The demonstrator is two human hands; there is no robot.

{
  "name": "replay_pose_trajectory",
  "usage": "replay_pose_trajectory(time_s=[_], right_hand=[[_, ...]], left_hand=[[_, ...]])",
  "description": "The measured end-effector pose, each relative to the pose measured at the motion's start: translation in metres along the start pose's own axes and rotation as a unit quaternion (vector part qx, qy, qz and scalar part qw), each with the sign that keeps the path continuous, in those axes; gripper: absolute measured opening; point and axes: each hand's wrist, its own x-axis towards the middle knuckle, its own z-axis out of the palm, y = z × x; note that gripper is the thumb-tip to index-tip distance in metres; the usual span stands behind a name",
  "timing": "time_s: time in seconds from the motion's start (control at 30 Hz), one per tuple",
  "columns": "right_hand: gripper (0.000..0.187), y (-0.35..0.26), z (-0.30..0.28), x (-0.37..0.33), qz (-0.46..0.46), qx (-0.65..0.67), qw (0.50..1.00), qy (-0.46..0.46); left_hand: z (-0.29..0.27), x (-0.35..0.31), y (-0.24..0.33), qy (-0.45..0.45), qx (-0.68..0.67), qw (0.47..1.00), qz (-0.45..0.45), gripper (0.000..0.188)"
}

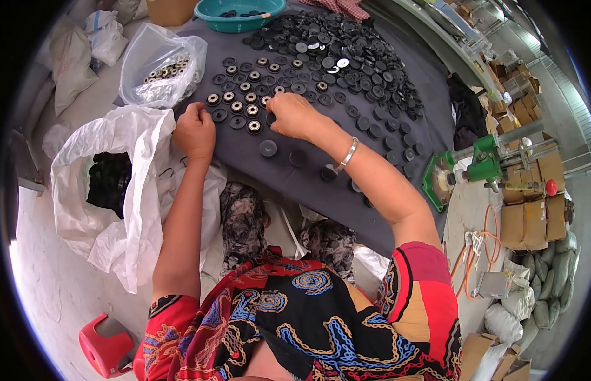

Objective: The person sorts and arranges small plastic components on a work surface, using a mallet to secure or separate parts.

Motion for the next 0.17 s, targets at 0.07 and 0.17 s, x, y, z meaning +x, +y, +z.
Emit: replay_pose_trajectory(time_s=[0.07, 0.17], right_hand=[[0.031, -0.002, 0.000, -0.005, -0.011, -0.005, 1.000, -0.003], [0.037, -0.014, -0.003, -0.012, -0.001, -0.065, 0.998, 0.003]], left_hand=[[0.000, 0.000, -0.002, 0.005, -0.015, 1.000, 0.004, 0.008], [-0.001, 0.000, -0.003, -0.006, -0.005, 1.000, -0.010, 0.008]])
